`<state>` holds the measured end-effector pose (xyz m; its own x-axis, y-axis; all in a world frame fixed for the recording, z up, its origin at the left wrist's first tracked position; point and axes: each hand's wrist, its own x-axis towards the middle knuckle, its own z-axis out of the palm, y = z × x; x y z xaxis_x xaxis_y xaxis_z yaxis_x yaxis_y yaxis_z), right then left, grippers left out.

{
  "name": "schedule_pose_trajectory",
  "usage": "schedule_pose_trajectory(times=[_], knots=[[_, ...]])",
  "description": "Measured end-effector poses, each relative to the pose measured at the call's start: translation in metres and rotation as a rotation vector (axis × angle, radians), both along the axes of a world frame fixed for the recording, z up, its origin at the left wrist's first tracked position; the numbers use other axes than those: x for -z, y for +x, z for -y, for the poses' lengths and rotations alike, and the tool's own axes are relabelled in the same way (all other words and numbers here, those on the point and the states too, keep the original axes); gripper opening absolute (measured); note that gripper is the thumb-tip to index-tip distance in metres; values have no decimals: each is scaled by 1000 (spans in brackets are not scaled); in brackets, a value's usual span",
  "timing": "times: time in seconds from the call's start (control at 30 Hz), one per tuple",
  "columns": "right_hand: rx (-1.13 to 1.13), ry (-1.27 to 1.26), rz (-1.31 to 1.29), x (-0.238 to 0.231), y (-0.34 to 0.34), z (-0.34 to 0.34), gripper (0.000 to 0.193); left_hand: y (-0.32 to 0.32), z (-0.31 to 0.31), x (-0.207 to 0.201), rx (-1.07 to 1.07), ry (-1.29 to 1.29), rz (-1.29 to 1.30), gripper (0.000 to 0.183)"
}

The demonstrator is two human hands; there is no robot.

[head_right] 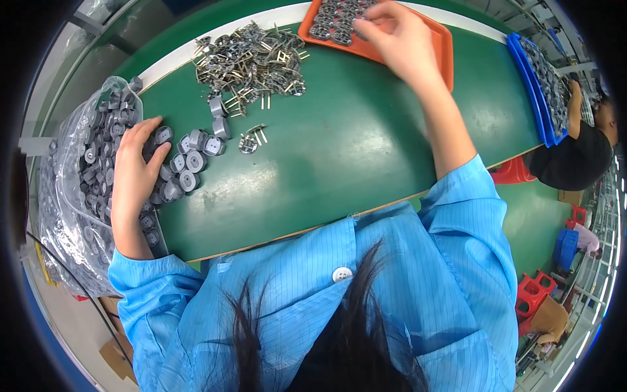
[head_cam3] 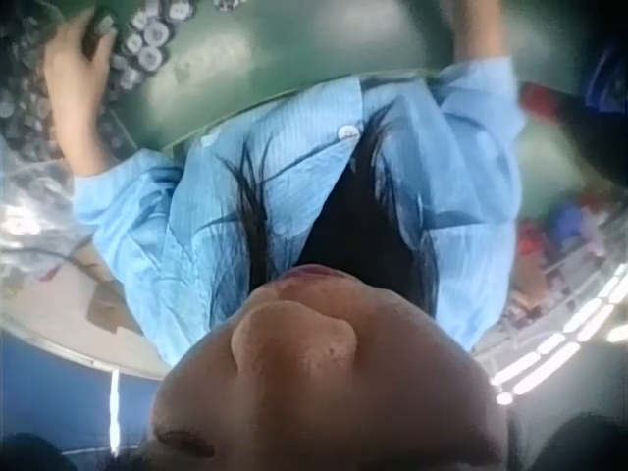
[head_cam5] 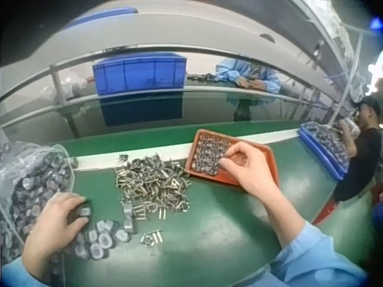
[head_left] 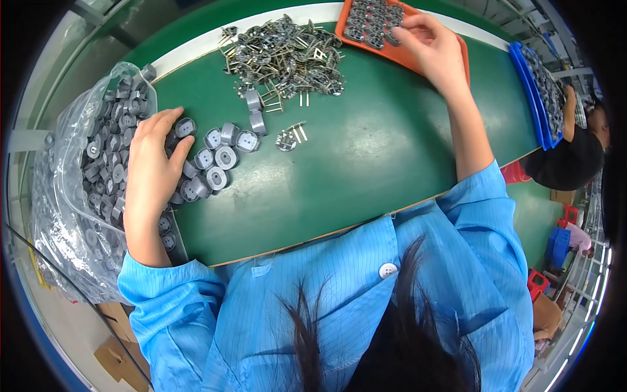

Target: The person assembles small metal terminals into grey plastic housings by hand, taking the terminals from an orange tray and inserting them into the housings.

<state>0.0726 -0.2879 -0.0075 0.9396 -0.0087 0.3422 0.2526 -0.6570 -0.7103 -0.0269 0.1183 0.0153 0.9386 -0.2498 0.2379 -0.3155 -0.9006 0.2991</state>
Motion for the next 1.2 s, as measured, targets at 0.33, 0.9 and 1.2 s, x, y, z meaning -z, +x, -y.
schedule_pose_trajectory(times=[0.33,0.9,1.2], knots=[[-527,-146,30,-4,-100,-98,11,18,56,4,138,-342,207,31],[-523,-175,-44,-8,-91,-70,10,19,113,1,270,-1080,-544,37],[-472,40,139,-29,-88,-83,10,8,128,11,262,-930,-418,33]])
